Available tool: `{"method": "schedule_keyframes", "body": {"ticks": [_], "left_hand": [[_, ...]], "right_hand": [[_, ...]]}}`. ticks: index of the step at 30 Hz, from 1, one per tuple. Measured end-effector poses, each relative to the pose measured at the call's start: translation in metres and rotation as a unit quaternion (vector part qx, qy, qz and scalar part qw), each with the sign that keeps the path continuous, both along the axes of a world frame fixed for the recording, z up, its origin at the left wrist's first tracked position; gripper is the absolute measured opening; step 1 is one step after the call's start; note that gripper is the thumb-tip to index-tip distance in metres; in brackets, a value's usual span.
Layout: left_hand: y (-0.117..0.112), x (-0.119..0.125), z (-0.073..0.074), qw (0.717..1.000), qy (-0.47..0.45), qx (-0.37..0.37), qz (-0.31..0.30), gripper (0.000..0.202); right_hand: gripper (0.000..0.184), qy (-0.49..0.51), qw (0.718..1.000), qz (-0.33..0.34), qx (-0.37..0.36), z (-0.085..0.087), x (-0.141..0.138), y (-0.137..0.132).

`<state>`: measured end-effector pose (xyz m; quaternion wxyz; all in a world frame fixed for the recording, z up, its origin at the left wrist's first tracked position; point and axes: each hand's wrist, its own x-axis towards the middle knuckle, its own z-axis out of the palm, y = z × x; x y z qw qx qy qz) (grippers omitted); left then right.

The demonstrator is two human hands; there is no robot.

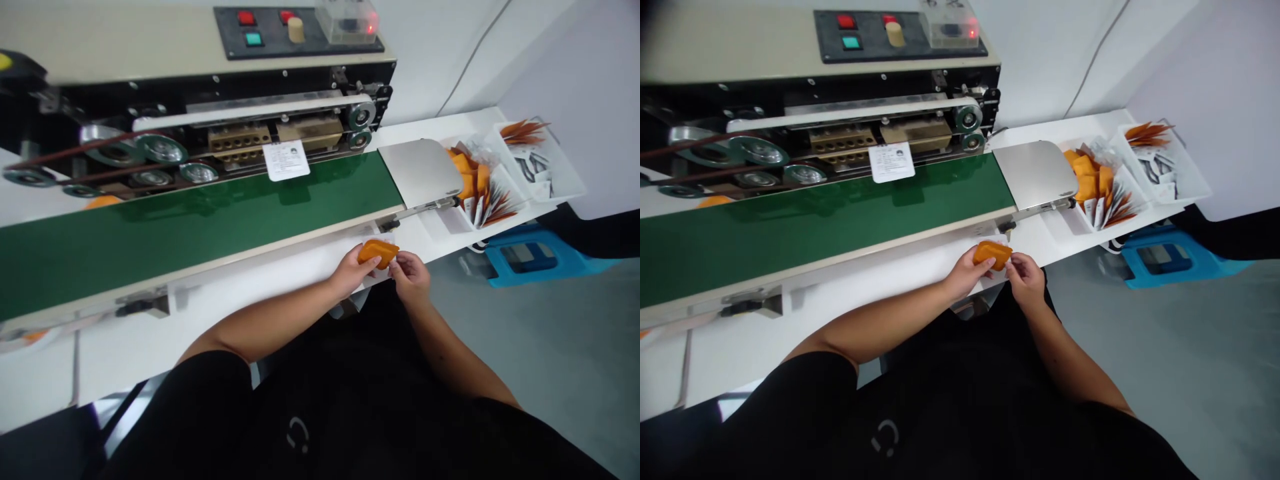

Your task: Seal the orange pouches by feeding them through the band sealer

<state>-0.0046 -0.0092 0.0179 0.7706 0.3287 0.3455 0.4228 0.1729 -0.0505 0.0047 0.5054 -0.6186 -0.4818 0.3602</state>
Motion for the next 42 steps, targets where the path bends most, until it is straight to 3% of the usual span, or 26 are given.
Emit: {"method": "schedule_keyframes", "body": {"ticks": [8, 17, 28, 33, 36, 42], "left_hand": [[-0.001, 0.004, -0.004, 0.999, 0.021, 0.003, 0.027, 0.072], [-0.003, 0.003, -0.004, 0.998, 0.050, 0.019, 0.039, 0.069], [-0.002, 0.000, -0.001, 0.999, 0.039, 0.026, 0.028, 0.063], [-0.004, -0.001, -0.001, 0.999, 0.036, 0.033, 0.016, 0.054], [-0.004, -0.002, -0.001, 0.998, 0.054, 0.042, 0.013, 0.057], [0.003, -0.004, 0.003, 0.999, 0.007, 0.036, 0.017, 0.071]], "right_hand": [[0.037, 0.014, 0.999, -0.029, -0.025, 0.007, 0.005, 0.009], [0.021, -0.057, 0.995, -0.064, 0.052, 0.012, 0.007, 0.006], [0.023, -0.039, 0.997, 0.065, 0.014, 0.025, 0.005, 0.015], [0.018, -0.160, 0.981, 0.019, 0.104, 0.032, 0.006, 0.008], [0.015, -0.108, 0.986, 0.000, 0.125, 0.031, 0.003, 0.005], [0.031, 0.071, 0.994, -0.038, 0.069, 0.029, 0.001, 0.009]]}}
